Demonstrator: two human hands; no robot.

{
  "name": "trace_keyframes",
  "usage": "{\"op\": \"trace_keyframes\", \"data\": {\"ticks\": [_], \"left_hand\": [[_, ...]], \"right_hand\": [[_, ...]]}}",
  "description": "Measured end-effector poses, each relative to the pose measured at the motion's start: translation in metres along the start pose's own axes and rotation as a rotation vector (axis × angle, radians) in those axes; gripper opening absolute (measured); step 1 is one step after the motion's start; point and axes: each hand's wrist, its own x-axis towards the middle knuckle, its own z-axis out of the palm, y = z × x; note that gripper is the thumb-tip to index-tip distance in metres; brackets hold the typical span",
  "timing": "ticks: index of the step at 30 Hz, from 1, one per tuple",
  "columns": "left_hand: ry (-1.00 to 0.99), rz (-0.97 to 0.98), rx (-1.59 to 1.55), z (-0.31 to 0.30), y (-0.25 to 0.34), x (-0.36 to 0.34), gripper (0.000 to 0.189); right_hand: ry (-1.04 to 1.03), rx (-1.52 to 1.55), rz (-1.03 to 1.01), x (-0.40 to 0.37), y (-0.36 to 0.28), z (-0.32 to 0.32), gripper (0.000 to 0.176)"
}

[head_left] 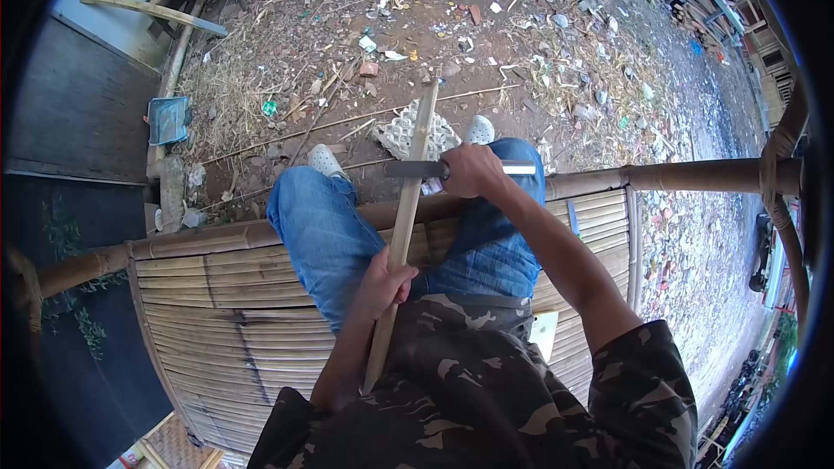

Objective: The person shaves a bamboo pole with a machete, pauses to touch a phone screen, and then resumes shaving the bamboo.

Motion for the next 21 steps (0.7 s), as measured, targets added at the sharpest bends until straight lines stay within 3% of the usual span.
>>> {"op": "trace_keyframes", "data": {"ticks": [3,7,10,11,14,17,18,21], "left_hand": [[0.014,0.004,0.026,0.001,0.004,-0.003,0.022],[0.015,0.004,-0.081,-0.002,0.001,-0.002,0.025],[0.018,-0.011,-0.109,-0.003,-0.002,-0.002,0.026],[-0.011,-0.006,-0.085,-0.004,-0.002,-0.001,0.026],[-0.014,0.002,-0.049,-0.001,-0.001,0.0,0.025],[-0.007,0.026,-0.045,0.001,0.002,-0.008,0.023],[-0.01,0.031,-0.031,0.0,0.002,-0.007,0.023],[0.015,-0.001,-0.052,-0.003,0.001,-0.005,0.02]], "right_hand": [[0.119,0.022,0.117,0.035,0.02,-0.011,0.028],[0.072,0.069,0.109,0.021,-0.003,-0.012,0.028],[-0.067,-0.041,-0.175,-0.024,-0.025,0.007,0.025],[-0.166,-0.042,-0.146,-0.041,-0.039,-0.001,0.026],[-0.186,-0.085,-0.165,-0.042,-0.03,-0.002,0.025],[0.106,0.034,0.083,0.008,0.013,-0.004,0.027],[0.142,0.045,0.176,0.028,0.029,-0.012,0.028],[0.086,-0.007,0.14,0.04,0.033,-0.007,0.031]]}}
